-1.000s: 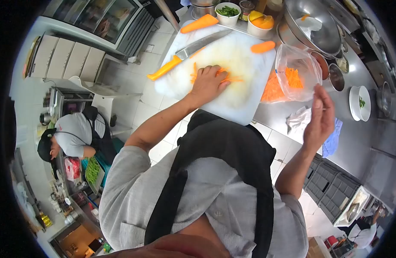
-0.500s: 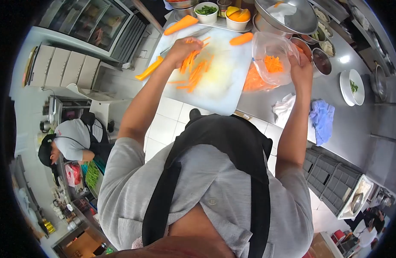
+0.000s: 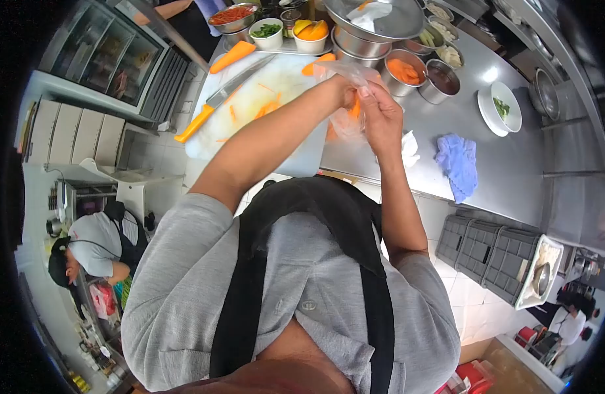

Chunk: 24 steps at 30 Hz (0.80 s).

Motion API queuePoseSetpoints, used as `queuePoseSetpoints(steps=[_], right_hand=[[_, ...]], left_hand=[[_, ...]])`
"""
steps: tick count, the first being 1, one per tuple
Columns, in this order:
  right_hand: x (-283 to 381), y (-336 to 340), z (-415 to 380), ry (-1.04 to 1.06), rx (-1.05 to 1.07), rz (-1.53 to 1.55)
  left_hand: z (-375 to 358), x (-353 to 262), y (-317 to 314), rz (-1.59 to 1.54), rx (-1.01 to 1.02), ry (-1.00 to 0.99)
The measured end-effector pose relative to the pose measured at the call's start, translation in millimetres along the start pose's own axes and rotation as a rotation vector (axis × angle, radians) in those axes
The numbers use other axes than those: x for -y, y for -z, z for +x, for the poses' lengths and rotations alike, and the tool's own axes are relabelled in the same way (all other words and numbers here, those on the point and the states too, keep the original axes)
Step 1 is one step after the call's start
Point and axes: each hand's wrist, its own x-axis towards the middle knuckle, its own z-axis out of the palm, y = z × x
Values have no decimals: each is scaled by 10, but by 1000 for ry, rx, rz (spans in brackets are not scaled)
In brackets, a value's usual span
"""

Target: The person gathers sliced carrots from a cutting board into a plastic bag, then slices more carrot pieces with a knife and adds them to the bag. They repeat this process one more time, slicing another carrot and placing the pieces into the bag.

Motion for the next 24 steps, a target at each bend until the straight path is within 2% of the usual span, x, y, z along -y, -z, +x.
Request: queuePoseSetpoints(steps=[1,3,4,5,7,8,10,11,12,13,14,16,17,18,19,21,22,23,24], right_hand=[[-26,105,-10,1,-12,-3],[22,346,-28,-199,-12,196],[60,428,-4,-197,-58,227],[110,511,-16,-197,-71,226],[212,643,-53,-140,-125,258],[207,720,-61,-151,-114,293],[144,782,-81,-138,-112,272],[120,796,-56,-118,-94,249],[120,803,-33,-118,-84,253],[142,815,-26,-136,-69,72],[169,836,-27,-156,-47,-108],[237,997,-62,-138,-66,-481],[356,1086,-97,-140,-22,-552],[349,1231,-155,-59,-184,-395],[429,1335,-206,24,-229,-338],[585,1513,-329,156,-142,-157],[625,1524,-376,144,-129,-148],[645,1515,-416,176,134,-14],[657,1491,-424,210,393,116]], left_hand=[[48,63,-77,5,8,7],[78,215,-274,-70,-196,-118],[124,259,-304,251,-330,-126],[127,276,-310,256,-322,-118],[-253,58,-459,1383,-296,-196],[-284,32,-473,1392,-285,-190],[-304,9,-463,1418,-391,-350],[-321,-3,-465,1420,-399,-353],[-381,-1,-476,1599,-268,-304],[-453,17,-484,1767,-132,-244],[-512,22,-504,1758,-149,-232],[-889,-97,-539,1552,-174,-414],[-1172,-93,-377,1551,-229,-377],[-1649,-108,-26,1306,-369,-558],[-1938,-120,152,1055,-439,-777],[-2368,146,819,1119,-796,-727],[-2607,345,1143,1231,-947,-638],[-2784,562,1418,1340,-1095,-544],[-2828,806,1611,1336,-1103,-536]])
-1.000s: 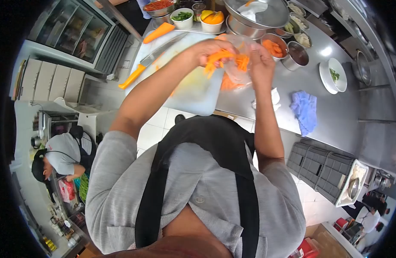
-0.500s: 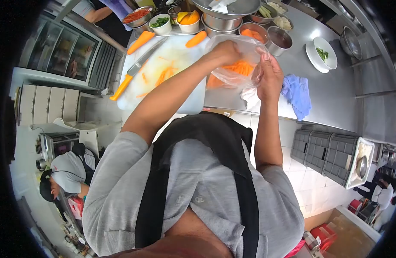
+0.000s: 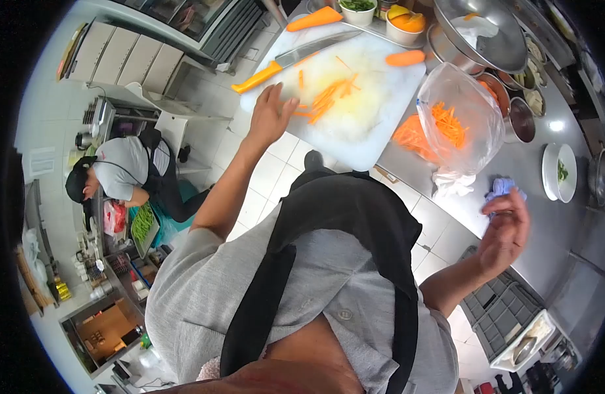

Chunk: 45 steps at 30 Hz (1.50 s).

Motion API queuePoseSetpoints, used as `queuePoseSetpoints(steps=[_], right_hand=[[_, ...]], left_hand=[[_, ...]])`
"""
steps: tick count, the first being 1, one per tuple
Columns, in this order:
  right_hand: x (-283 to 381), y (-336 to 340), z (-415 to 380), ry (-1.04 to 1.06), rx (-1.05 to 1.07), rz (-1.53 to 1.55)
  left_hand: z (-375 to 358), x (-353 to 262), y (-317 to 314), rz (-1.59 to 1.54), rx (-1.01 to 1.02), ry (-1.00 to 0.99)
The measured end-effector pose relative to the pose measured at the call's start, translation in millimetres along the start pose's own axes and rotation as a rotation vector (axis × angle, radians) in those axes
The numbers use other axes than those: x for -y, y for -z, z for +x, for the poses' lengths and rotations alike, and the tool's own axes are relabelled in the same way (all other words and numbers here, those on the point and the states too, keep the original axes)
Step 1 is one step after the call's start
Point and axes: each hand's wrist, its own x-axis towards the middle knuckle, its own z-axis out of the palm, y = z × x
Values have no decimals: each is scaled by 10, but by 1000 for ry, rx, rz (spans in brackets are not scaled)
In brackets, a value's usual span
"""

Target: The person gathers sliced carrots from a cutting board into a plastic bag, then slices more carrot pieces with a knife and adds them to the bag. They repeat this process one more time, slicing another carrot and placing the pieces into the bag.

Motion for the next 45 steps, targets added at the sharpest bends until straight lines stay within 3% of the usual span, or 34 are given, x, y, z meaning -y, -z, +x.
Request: queuePoseSetpoints(steps=[2,4,7,11,13,18,22,25,27,31,33,34,36,37,39,44,45], right_hand=[[-144,-364,3,-143,81,-50],[-270,-791,54,-444,162,-93],[-575,-1256,-59,-613,243,-70],[-627,-1633,-237,-787,268,-12],[-618,-1736,-316,-828,235,-48],[-658,-1789,-492,-880,204,-47],[-680,-1814,-528,-918,151,-87],[-754,-1861,-561,-951,182,-85],[-748,-1879,-558,-969,198,-85],[-837,-1876,-614,-966,172,-9],[-869,-1882,-624,-993,141,-43],[-873,-1890,-616,-1017,131,-24],[-947,-1891,-630,-1001,143,16],[-994,-1888,-614,-981,167,45],[-1082,-1906,-567,-975,231,-20],[-1229,-2038,-436,-962,364,-91],[-1210,-2082,-384,-965,373,-84]], left_hand=[[-277,347,-158,316,-46,-22],[-264,243,-351,337,-78,4],[69,74,-648,336,-178,11],[540,-27,-791,142,-138,40],[649,-84,-740,121,-129,24],[798,-22,-602,-325,131,-153],[1115,-147,-791,-128,29,-264],[1251,-248,-910,-31,131,-373],[1238,-231,-926,-99,385,-514],[865,-99,-397,-236,638,-560],[748,63,-156,-388,475,-485],[688,175,-74,-379,489,-493],[503,356,-14,-273,186,-366],[365,344,-48,-272,188,-371],[54,257,-170,214,173,-373],[246,-332,-695,116,84,-273],[324,-452,-766,69,72,-372]])
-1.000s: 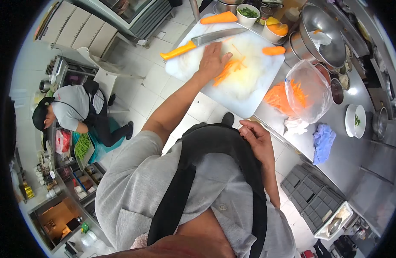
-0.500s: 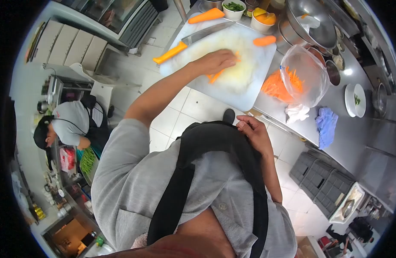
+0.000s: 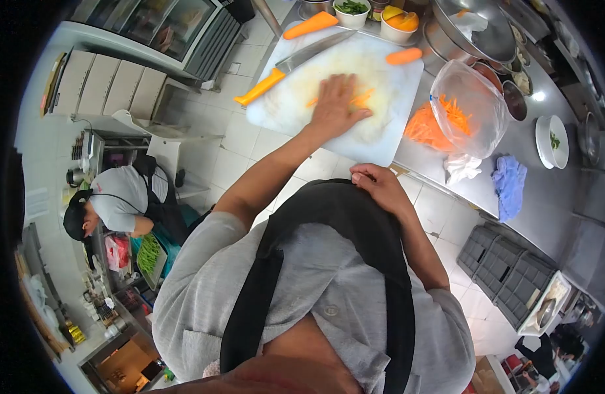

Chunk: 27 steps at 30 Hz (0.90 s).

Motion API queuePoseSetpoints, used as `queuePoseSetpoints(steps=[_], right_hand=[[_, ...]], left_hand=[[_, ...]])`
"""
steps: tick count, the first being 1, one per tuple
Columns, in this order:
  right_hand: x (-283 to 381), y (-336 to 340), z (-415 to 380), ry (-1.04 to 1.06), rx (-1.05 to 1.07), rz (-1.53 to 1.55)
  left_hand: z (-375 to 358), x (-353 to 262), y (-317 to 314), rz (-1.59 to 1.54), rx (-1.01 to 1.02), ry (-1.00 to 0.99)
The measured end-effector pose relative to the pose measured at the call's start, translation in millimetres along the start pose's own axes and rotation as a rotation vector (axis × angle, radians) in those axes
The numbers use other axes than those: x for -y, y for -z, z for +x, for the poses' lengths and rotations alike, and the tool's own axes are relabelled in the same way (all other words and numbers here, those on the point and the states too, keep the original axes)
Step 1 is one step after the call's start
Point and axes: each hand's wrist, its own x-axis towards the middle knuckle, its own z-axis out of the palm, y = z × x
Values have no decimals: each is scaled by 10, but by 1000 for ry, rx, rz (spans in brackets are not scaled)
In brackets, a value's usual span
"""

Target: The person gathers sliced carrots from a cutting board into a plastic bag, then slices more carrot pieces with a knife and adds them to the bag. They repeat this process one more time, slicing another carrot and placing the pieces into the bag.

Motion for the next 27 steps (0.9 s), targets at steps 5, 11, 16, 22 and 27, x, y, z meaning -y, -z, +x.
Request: queuePoseSetpoints(steps=[5,11,16,22,27], right_hand=[[80,-19,18,4,8,-51],[-78,60,-162,6,-108,20],[-81,88,-295,-7,-170,-26],[-243,153,-439,67,-257,-36],[-284,140,-419,45,-263,71]], left_hand=[[139,28,-9,-121,118,-340],[199,408,112,199,216,-269],[595,560,132,-71,218,48],[1209,-158,890,-1353,598,581],[1781,-1633,387,-937,918,181]])
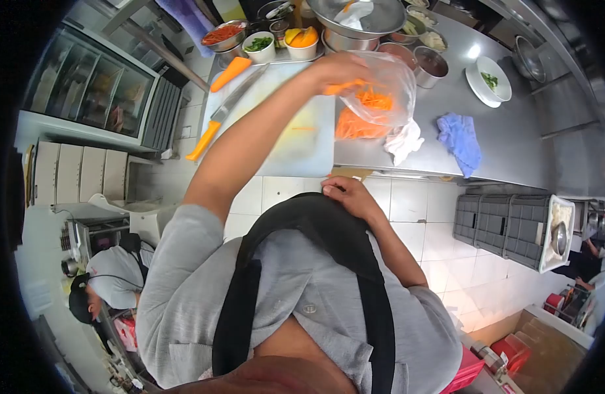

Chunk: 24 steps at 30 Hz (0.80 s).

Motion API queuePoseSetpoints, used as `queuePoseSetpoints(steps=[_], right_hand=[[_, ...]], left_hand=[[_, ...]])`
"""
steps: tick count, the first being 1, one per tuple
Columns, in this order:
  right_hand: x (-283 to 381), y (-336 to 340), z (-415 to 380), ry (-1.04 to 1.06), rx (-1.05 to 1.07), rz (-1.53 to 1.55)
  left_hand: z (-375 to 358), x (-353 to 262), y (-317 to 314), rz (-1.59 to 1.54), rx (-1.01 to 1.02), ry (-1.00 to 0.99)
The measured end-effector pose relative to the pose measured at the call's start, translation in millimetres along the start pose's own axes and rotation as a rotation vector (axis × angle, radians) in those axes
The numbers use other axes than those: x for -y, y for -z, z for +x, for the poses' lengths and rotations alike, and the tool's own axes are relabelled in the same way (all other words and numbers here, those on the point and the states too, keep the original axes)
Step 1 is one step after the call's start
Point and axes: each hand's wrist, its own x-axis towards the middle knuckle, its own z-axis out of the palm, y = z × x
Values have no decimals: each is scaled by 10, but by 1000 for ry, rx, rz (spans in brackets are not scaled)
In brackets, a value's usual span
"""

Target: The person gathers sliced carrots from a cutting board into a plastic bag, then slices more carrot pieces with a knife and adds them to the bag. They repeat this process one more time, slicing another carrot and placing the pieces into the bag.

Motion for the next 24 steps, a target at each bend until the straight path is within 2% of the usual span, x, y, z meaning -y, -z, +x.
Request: queuePoseSetpoints(steps=[2,3,5,6,8,11,12,13,15,16,18,20,21,23,24], right_hand=[[-8,-12,14,42,-9,-21],[15,-19,-18,40,-9,-26],[70,-29,-71,31,-51,7],[17,4,-60,33,-50,16],[-160,24,-55,27,-43,74],[-166,32,23,-9,23,21],[-94,29,50,25,59,-41],[-100,31,98,19,87,-45],[-135,-26,224,29,151,-60],[-91,-43,243,24,190,-57],[-112,-32,307,70,260,-56],[-120,-49,358,72,304,-40],[-101,-41,369,29,322,-22],[-126,-61,433,19,326,-37],[-167,-76,457,-13,358,-5]], left_hand=[[483,-29,-387,447,-197,-48],[715,39,-526,442,-198,-50],[1086,206,-677,858,-274,-78],[1072,219,-665,865,-270,-72],[972,341,-620,921,-330,-302],[625,81,-564,944,-398,-274],[581,83,-490,984,-317,-285],[413,-5,-437,977,-333,-261],[10,-80,-293,719,-180,-373],[-168,63,-132,730,-201,-336],[-656,443,230,408,-377,-462],[-1262,987,603,347,-532,-326],[-1575,1273,693,366,-635,-196],[-1986,2384,872,659,-733,-140],[-2133,2617,696,857,-775,-93]])
